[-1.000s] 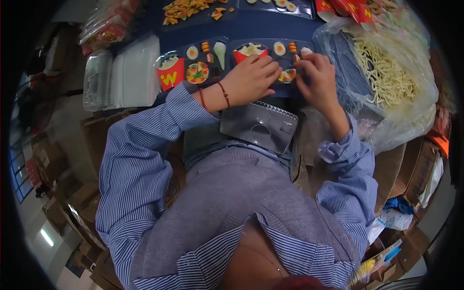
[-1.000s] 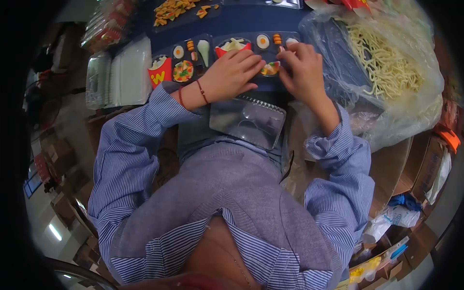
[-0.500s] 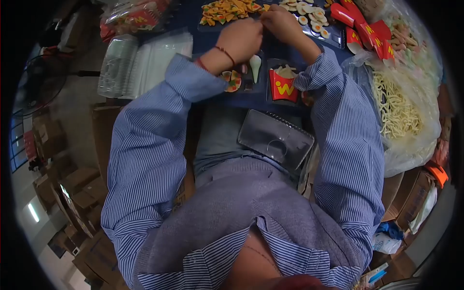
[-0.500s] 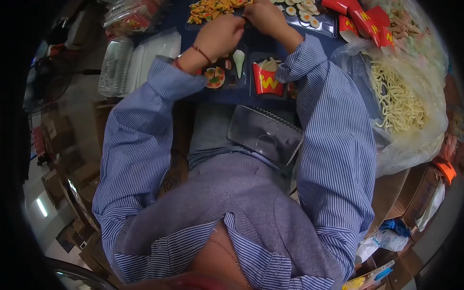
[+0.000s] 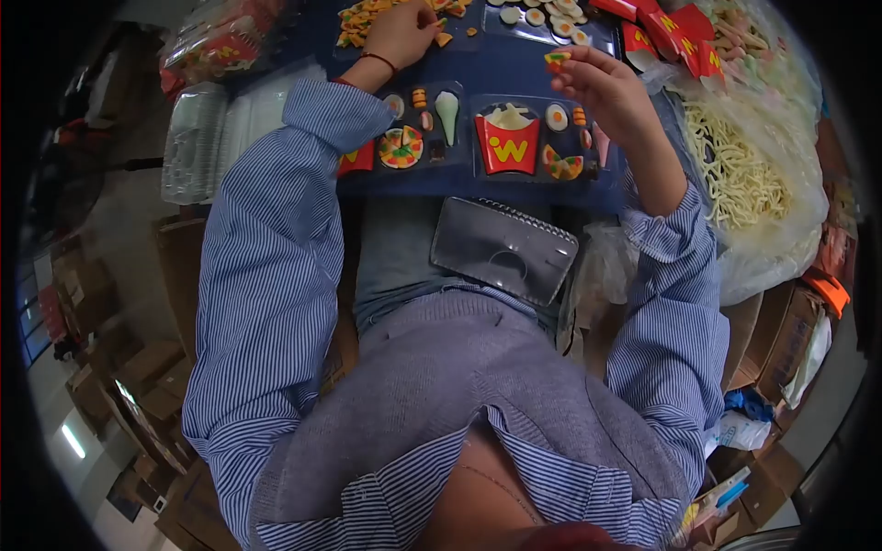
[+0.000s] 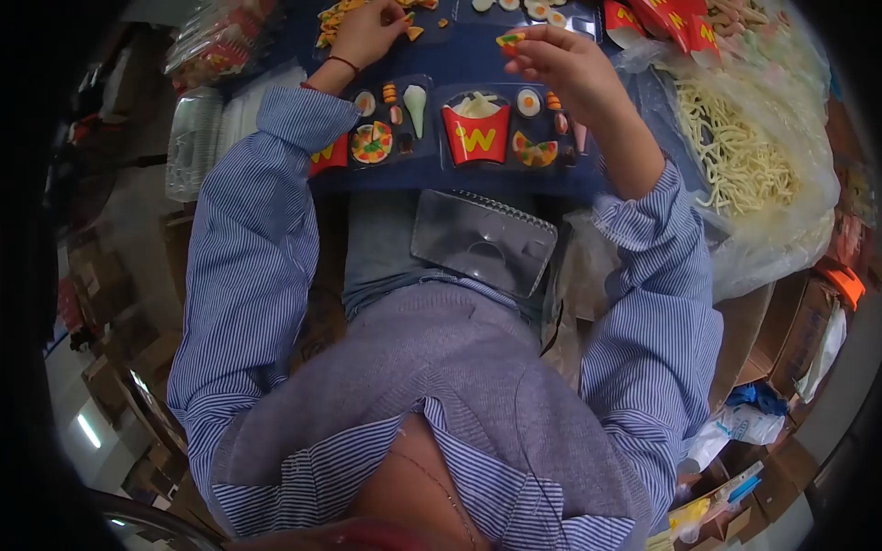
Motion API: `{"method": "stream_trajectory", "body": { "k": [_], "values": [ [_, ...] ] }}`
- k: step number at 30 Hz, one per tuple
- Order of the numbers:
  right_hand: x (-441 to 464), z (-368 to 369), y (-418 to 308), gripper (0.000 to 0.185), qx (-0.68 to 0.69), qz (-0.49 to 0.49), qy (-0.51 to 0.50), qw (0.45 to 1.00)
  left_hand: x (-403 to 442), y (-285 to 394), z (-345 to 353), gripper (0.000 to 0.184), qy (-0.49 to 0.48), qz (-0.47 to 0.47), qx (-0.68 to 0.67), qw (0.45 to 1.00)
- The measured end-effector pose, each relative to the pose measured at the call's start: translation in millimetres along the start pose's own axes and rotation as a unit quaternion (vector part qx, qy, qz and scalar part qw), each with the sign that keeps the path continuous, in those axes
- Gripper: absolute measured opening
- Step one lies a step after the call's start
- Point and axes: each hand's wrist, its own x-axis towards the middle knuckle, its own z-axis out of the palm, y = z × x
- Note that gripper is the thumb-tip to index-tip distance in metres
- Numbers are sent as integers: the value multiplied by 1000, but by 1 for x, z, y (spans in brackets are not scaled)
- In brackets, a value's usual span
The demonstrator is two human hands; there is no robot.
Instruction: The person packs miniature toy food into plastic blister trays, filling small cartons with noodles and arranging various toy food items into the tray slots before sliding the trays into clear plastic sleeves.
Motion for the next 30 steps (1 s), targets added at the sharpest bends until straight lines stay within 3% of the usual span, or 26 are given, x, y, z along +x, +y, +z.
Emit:
{"method": "stream_trajectory", "body": {
  "k": [2, 5, 7, 9, 11, 14, 16, 17, 19, 22, 26, 30],
  "values": [
    [-20, -17, 11, 27, 46, 18, -12, 999, -8, 24, -6, 22, -2, 21, -93, 995],
    [-58, -18, 7, 21, -156, -10, 22, 987, -45, 106, -11, 16, -165, 32, -224, 960],
    [-69, -29, 20, 18, -223, -15, 11, 975, -65, 144, -2, 15, -211, 157, -145, 954],
    [-77, -26, 28, 20, -497, -161, -5, 853, -71, 151, 21, 15, -201, 210, -105, 951],
    [-75, -21, 33, 22, -485, -159, 19, 860, -68, 156, 35, 15, -204, 258, -74, 942],
    [-67, -20, 35, 19, -497, -157, -19, 853, -67, 158, 45, 18, -226, 234, -46, 945],
    [-62, -21, 44, 18, -528, -266, -20, 807, -71, 156, 46, 19, -199, 241, -56, 948],
    [-63, -22, 47, 18, -526, -267, -20, 807, -74, 154, 46, 20, -170, 246, -70, 952],
    [-72, -19, 51, 16, -624, -309, 96, 712, -84, 156, 38, 21, -143, 265, -39, 953],
    [-79, -21, 64, 15, -613, -357, 114, 695, -103, 162, 33, 23, -120, 302, 6, 946],
    [-83, -22, 70, 15, -605, -342, 103, 712, -109, 160, 33, 26, -121, 339, 80, 929],
    [-91, -11, 64, 25, -667, -336, 124, 653, -109, 159, 37, 25, -81, 376, 109, 917]
  ]
}}
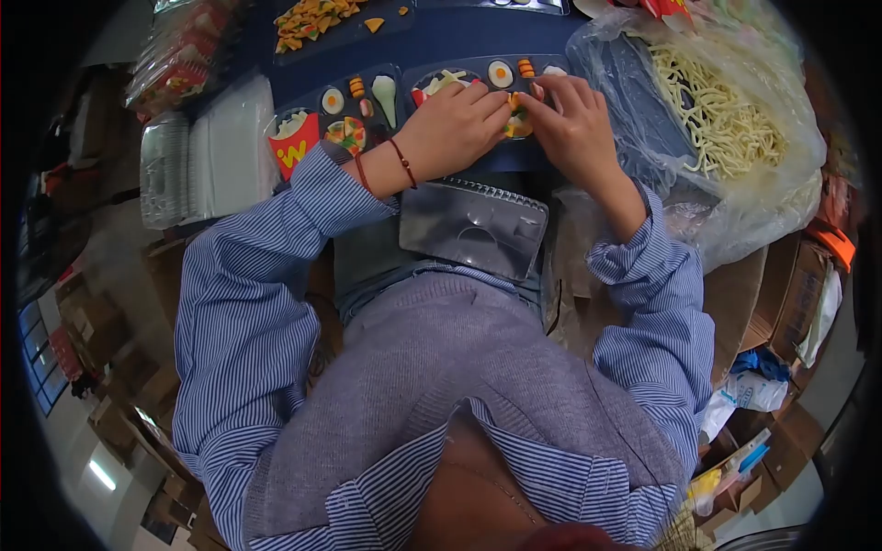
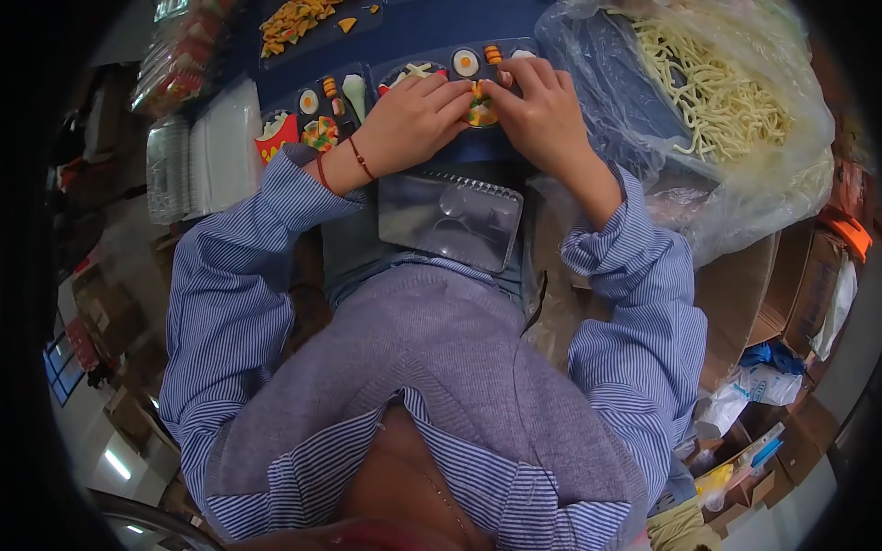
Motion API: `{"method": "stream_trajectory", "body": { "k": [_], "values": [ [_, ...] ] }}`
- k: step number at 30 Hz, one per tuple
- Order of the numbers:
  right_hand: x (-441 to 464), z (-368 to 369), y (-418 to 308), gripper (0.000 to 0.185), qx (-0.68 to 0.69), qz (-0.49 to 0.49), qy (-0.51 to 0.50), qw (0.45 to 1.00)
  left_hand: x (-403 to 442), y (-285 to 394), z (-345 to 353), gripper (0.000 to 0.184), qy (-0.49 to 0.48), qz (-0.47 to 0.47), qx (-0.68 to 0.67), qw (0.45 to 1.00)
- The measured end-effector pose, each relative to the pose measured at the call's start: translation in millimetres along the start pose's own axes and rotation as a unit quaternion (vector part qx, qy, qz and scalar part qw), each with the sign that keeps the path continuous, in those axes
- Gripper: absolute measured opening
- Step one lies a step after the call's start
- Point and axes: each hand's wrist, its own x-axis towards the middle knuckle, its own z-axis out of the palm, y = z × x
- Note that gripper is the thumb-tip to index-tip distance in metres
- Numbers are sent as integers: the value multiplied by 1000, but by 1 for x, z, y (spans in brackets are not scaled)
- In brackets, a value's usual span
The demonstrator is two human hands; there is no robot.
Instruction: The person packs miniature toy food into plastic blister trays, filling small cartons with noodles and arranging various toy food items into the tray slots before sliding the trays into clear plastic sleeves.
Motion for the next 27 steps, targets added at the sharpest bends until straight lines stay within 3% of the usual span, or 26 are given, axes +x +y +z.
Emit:
{"method": "stream_trajectory", "body": {
  "k": [4, 14, 16, 17, 19, 21, 23, 27],
  "values": [
    [-5, 0, -3, 30, -67, -45, -27, 996, -5, 3, -4, 35, -27, 14, 24, 999],
    [1, -10, -3, 23, -20, -91, -52, 994, -16, 13, -4, 48, -69, -21, 61, 996],
    [-5, -17, -7, 24, 57, -49, 15, 997, -19, 15, -2, 52, -71, -34, 49, 996],
    [-14, -20, -15, 24, 58, -53, 13, 997, -21, 16, -1, 57, -75, -47, 38, 995],
    [-47, -25, -43, 30, 182, 60, -46, 980, -23, 17, 3, 57, -67, -53, 43, 995],
    [-70, -21, -87, 36, 148, 30, -179, 972, -23, 17, 7, 56, -58, -50, 48, 996],
    [-67, -13, -114, 39, 66, 24, -141, 988, -23, 17, 10, 54, -34, -71, 1, 997],
    [-64, -5, -129, 40, -10, 117, -220, 968, -29, 23, -4, 49, 46, -63, -13, 997]
  ]
}}
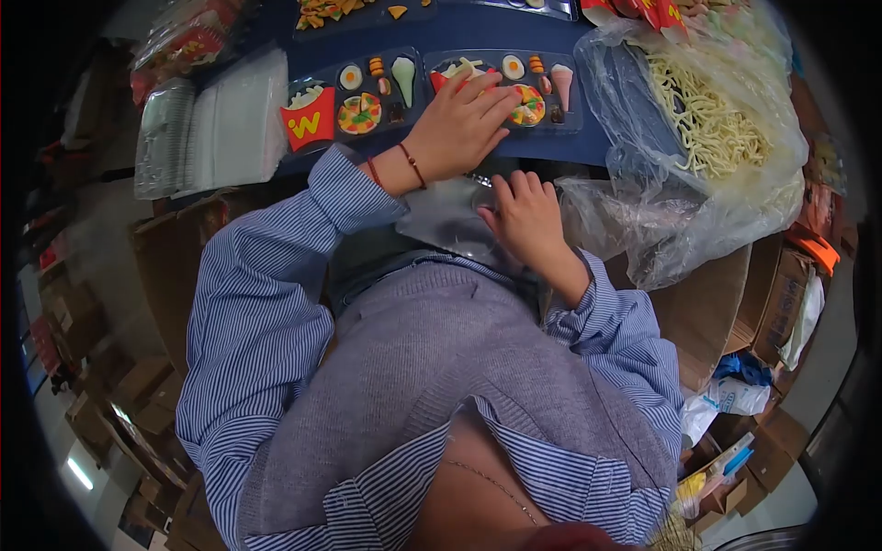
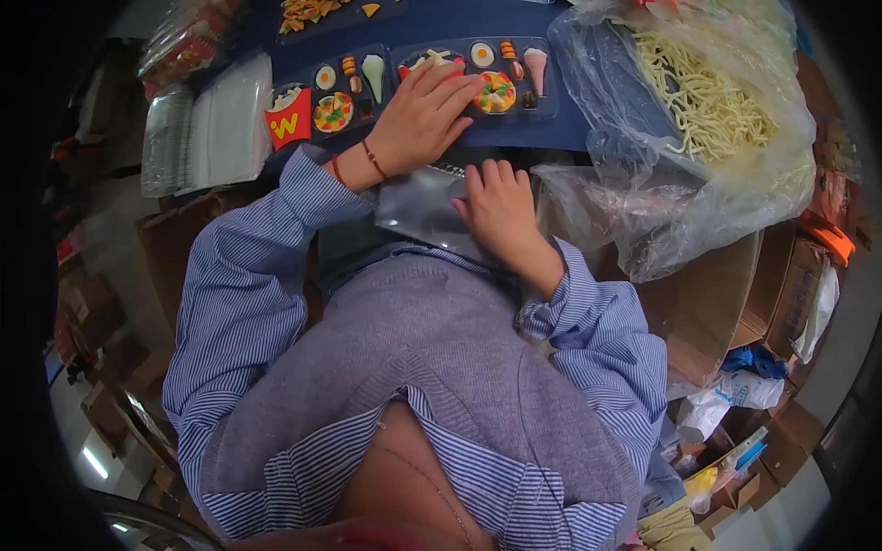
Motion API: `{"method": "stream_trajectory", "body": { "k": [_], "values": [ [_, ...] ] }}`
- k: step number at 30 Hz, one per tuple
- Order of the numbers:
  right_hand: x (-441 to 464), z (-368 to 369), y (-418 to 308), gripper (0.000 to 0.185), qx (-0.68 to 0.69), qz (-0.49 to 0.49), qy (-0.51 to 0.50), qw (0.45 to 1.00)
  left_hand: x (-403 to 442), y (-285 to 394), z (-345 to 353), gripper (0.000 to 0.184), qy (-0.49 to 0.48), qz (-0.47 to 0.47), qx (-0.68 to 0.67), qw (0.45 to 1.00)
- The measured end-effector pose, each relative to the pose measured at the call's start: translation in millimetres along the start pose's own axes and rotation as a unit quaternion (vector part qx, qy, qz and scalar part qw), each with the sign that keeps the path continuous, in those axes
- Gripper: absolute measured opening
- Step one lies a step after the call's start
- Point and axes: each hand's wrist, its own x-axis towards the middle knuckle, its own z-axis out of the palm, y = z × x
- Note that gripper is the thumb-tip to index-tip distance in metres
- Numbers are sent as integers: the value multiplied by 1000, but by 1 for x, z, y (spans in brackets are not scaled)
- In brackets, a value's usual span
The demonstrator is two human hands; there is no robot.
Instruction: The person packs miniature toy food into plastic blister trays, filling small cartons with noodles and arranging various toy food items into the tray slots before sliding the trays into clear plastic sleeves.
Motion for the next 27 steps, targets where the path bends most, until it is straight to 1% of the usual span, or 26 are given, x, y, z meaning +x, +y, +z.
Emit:
{"method": "stream_trajectory", "body": {
  "k": [1, 2, 3, 4, 5, 6, 7, 8, 9, 10, 11, 12, 13, 14, 15, 17, 18, 19, 21, 23, 25, 26, 27],
  "values": [
    [1, 1, 1, 40, -2, -1, 4, 1000, -9, 9, -9, 46, -1, -21, -64, 998],
    [2, 3, 5, 40, 85, 28, -32, 995, -19, 18, -18, 43, -3, -42, -129, 991],
    [2, 5, 9, 41, 173, 57, -69, 981, -32, 23, -24, 39, -8, -20, -149, 989],
    [4, 7, 11, 40, 259, 23, -12, 966, -45, 30, -34, 39, -53, -30, -143, 988],
    [8, 6, 12, 40, 258, 19, -9, 966, -58, 35, -42, 38, -98, -40, -136, 985],
    [14, -2, 9, 39, 281, -9, 0, 960, -74, 35, -45, 38, -103, -44, -105, 988],
    [19, -5, 4, 38, 305, -35, 8, 952, -82, 35, -56, 38, -102, -45, -102, 988],
    [25, -1, -2, 34, 327, -67, 19, 943, -90, 34, -68, 39, -150, -88, -94, 980],
    [31, 5, -8, 33, 320, -92, 27, 943, -97, 33, -77, 39, -198, -131, -87, 968],
    [35, 13, -15, 31, 312, -118, 35, 942, -104, 30, -80, 39, -215, -175, -97, 956],
    [38, 24, -22, 27, 283, -130, 56, 949, -117, 26, -74, 39, -213, -176, -96, 956],
    [38, 32, -24, 27, 281, -135, 57, 949, -135, 22, -60, 39, -172, -166, -92, 967],
    [40, 39, -25, 24, 201, -181, 110, 956, -148, 20, -48, 39, -132, -156, -86, 975],
    [44, 43, -27, 20, 121, -225, 162, 953, -156, 25, -44, 37, -140, -180, -72, 971],
    [42, 31, -22, 16, 118, -239, 152, 952, -160, 27, -43, 37, -138, -183, -68, 971],
    [52, -2, -7, 15, 113, -150, 259, 947, -163, 31, -41, 37, -75, -182, -71, 978],
    [61, -14, 7, 18, 88, -84, 300, 946, -161, 34, -39, 37, -74, -187, -73, 977],
    [73, -11, 28, 18, 42, -33, 330, 942, -155, 38, -39, 37, -58, -184, -71, 979],
    [86, -3, 64, 18, 41, -19, 290, 956, -129, 41, -40, 37, -41, -178, -69, 981],
    [92, -2, 75, 17, 31, -39, 280, 959, -81, 45, -42, 40, 36, -81, -35, 996],
    [95, -8, 77, 17, -8, -77, 266, 961, -36, 41, -32, 44, 53, -81, -7, 995],
    [96, -9, 80, 17, -8, -79, 263, 962, -24, 35, -20, 44, 53, -84, -9, 995],
    [97, -8, 83, 18, -21, -114, 252, 961, -14, 29, -5, 45, 21, -86, 7, 996]
  ]
}}
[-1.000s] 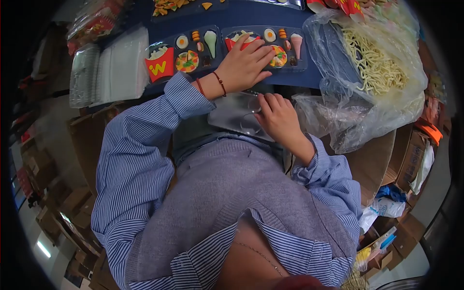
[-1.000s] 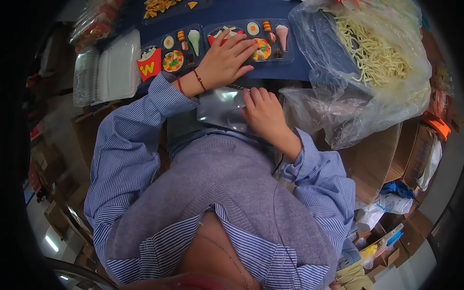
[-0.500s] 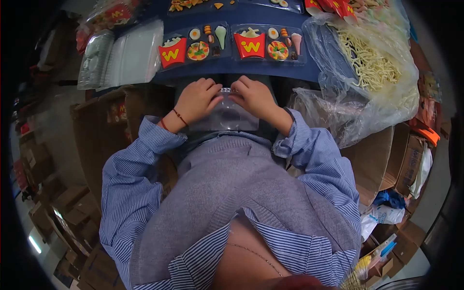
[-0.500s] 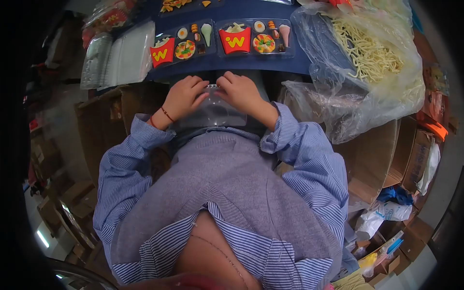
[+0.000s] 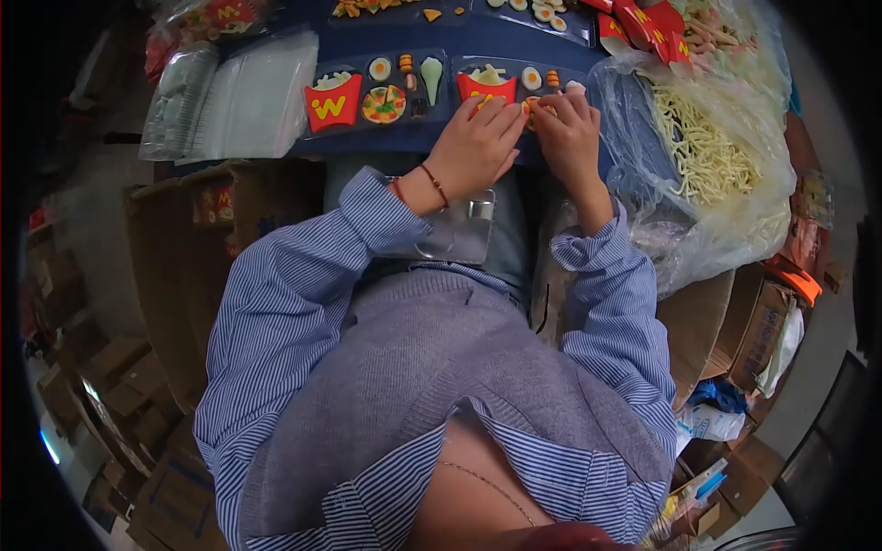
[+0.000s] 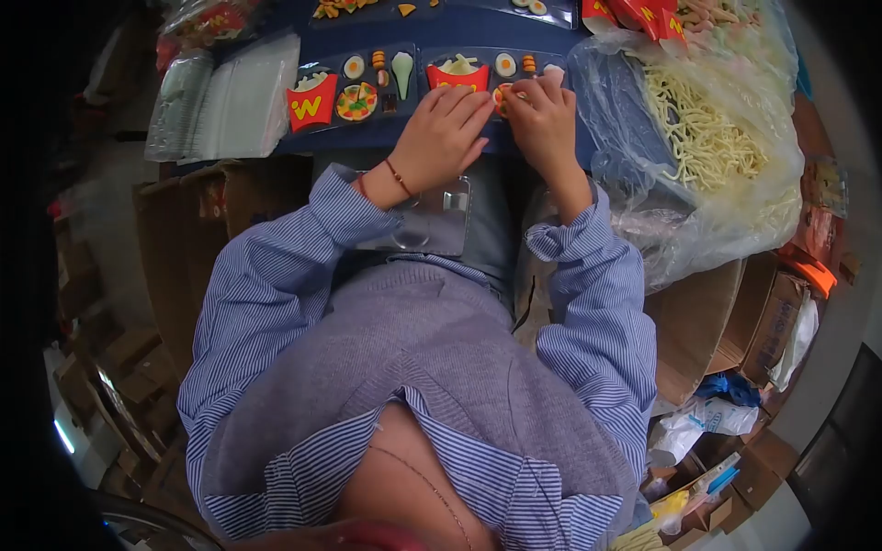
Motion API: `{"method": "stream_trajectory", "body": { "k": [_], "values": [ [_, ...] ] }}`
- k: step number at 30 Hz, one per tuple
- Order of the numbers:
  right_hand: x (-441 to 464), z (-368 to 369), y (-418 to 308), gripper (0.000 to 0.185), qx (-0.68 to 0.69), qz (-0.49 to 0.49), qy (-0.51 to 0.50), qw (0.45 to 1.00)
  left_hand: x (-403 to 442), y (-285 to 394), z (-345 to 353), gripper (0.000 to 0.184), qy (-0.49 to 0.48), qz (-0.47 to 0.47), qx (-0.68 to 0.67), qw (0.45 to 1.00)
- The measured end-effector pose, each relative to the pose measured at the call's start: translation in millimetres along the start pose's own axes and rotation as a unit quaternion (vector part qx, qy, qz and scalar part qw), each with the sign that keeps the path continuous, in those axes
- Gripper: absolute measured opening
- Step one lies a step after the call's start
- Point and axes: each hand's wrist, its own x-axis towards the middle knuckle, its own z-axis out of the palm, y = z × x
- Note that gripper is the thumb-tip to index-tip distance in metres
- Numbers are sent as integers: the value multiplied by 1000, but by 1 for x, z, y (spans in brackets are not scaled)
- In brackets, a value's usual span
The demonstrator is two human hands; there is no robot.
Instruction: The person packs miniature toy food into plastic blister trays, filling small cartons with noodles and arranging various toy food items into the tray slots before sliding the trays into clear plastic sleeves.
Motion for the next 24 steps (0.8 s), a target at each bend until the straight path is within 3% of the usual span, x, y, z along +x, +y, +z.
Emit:
{"method": "stream_trajectory", "body": {
  "k": [5, 11, 13, 17, 18, 19, 21, 24],
  "values": [
    [4, -5, 9, 20, 19, -52, -27, 998, 4, -14, 23, 49, -34, 31, 28, 999],
    [-13, -20, -18, 23, 160, -22, 61, 985, 5, -14, 19, 47, -12, 23, -17, 1000],
    [-41, -22, -53, 23, 275, -32, -17, 961, -7, -9, -2, 46, -14, 3, -67, 998],
    [-48, 1, -117, 44, 222, -19, -102, 970, -75, -13, -33, 43, -75, -23, -131, 988],
    [-48, 7, -127, 57, 181, -6, -141, 973, -91, -14, -39, 43, -101, -56, -71, 991],
    [-44, 9, -135, 57, 182, -7, -140, 973, -104, -15, -42, 44, -127, -89, -11, 988],
    [-35, 11, -147, 64, 165, 44, -181, 969, -124, -16, -44, 43, -112, -96, 10, 989],
    [-41, 18, -150, 67, 166, 14, -165, 972, -141, -15, -44, 41, -83, -104, 24, 991]
  ]
}}
